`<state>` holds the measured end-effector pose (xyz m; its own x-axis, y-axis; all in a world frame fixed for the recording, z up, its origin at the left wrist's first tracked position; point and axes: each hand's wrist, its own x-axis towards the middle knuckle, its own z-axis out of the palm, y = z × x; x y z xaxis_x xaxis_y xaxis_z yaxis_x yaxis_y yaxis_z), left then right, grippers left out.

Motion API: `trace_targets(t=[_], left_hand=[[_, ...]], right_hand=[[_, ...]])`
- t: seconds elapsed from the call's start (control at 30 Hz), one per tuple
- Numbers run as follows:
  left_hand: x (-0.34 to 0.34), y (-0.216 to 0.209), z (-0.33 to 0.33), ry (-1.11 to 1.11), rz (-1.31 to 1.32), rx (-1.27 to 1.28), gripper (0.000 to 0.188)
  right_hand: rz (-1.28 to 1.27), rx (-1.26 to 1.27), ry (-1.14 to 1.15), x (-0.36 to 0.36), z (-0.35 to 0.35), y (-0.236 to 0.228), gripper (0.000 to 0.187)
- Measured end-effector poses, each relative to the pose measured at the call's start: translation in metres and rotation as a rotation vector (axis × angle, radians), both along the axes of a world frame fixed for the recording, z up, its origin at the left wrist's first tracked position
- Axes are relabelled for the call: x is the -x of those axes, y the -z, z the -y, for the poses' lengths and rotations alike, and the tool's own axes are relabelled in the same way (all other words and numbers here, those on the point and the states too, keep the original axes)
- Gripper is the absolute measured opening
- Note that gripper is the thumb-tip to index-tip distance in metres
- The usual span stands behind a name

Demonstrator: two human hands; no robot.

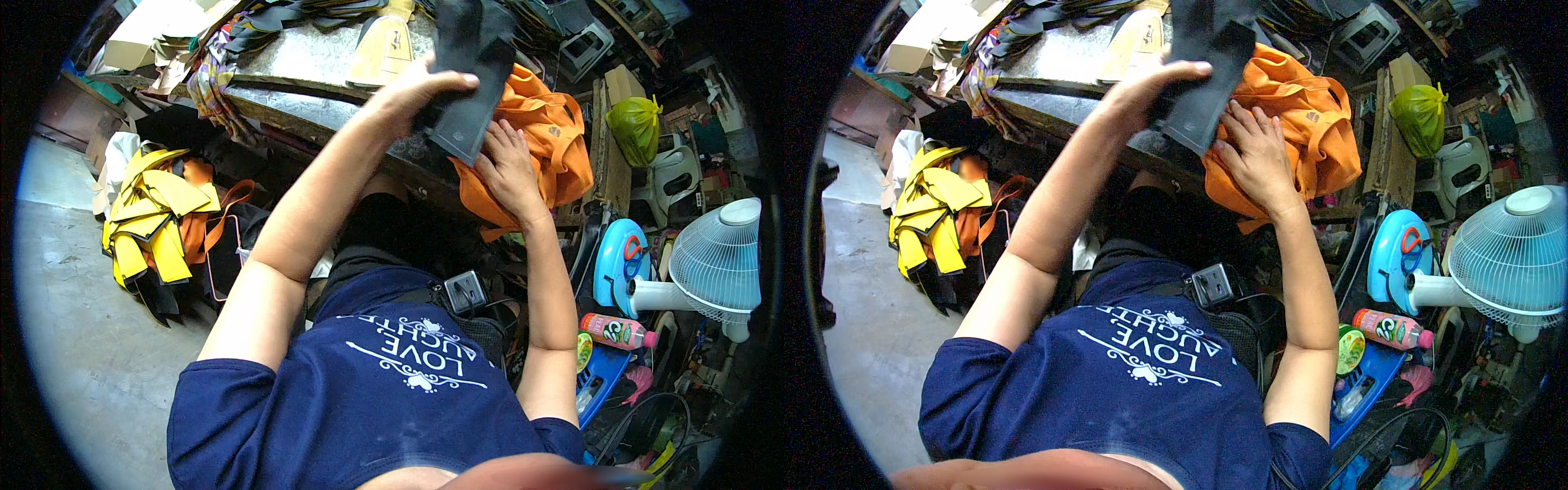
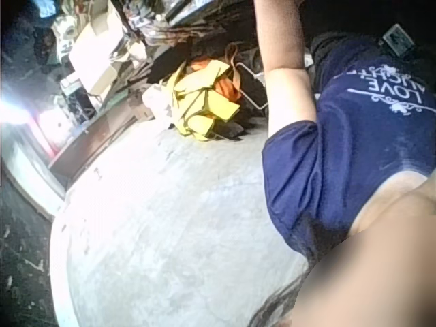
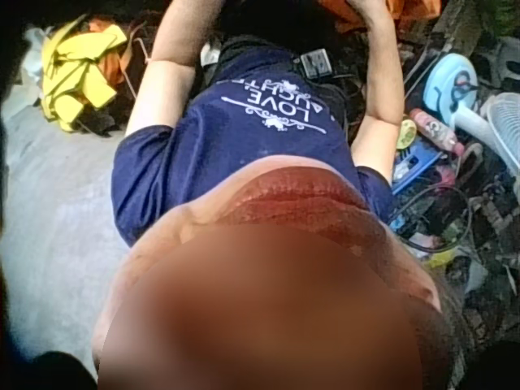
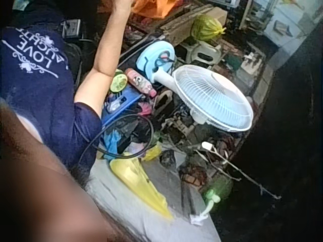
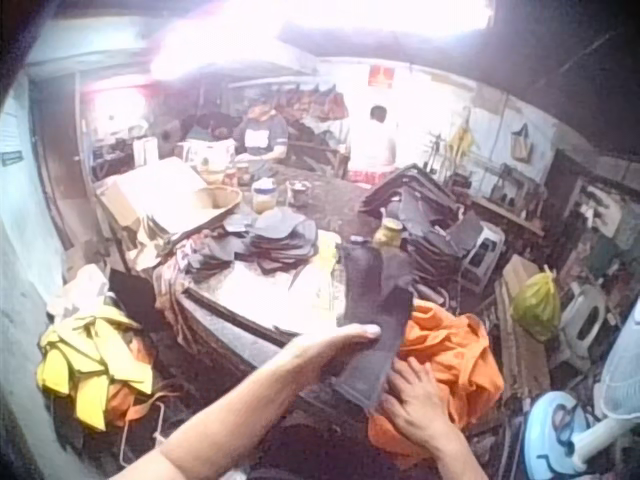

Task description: The person sorts black and yellow material pieces on a cluttered workbench, ties a bundle with a rubber band, then uses a pen to mark several cardboard templates. The person also moves other pieces aside to access the work area.

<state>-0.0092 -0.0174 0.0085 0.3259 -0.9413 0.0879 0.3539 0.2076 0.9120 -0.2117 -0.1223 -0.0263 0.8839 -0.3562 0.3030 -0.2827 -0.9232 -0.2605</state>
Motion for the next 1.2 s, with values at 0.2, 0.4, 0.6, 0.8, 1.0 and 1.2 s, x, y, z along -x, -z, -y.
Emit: trace_targets(t=[0.2, 0.4, 0.6, 0.8, 1.0, 1.2], left_hand=[[0.019, 0.022, 0.024, -0.070, -0.018, -0.034, 0.073], [0.019, 0.014, 0.015, -0.053, -0.104, -0.041, 0.079], [0.006, 0.018, 0.017, 0.044, -0.233, -0.054, 0.070], [0.015, 0.021, 0.019, 0.003, -0.159, -0.033, 0.049], [0.014, 0.021, 0.020, -0.048, -0.089, -0.017, 0.045], [0.010, 0.022, 0.018, 0.018, -0.198, -0.048, 0.050]], right_hand=[[0.604, -1.033, -0.013, 0.013, 0.019, -0.016, 0.031], [0.496, -0.812, 0.175, -0.017, 0.019, -0.032, 0.037], [0.587, -1.082, 0.213, -0.033, 0.011, -0.018, 0.017], [0.776, -1.115, 0.269, -0.017, 0.015, -0.045, 0.013], [1.071, -0.969, -0.157, 0.005, 0.023, -0.090, 0.034], [0.360, -0.375, 0.576, -0.004, 0.048, -0.059, 0.072]])
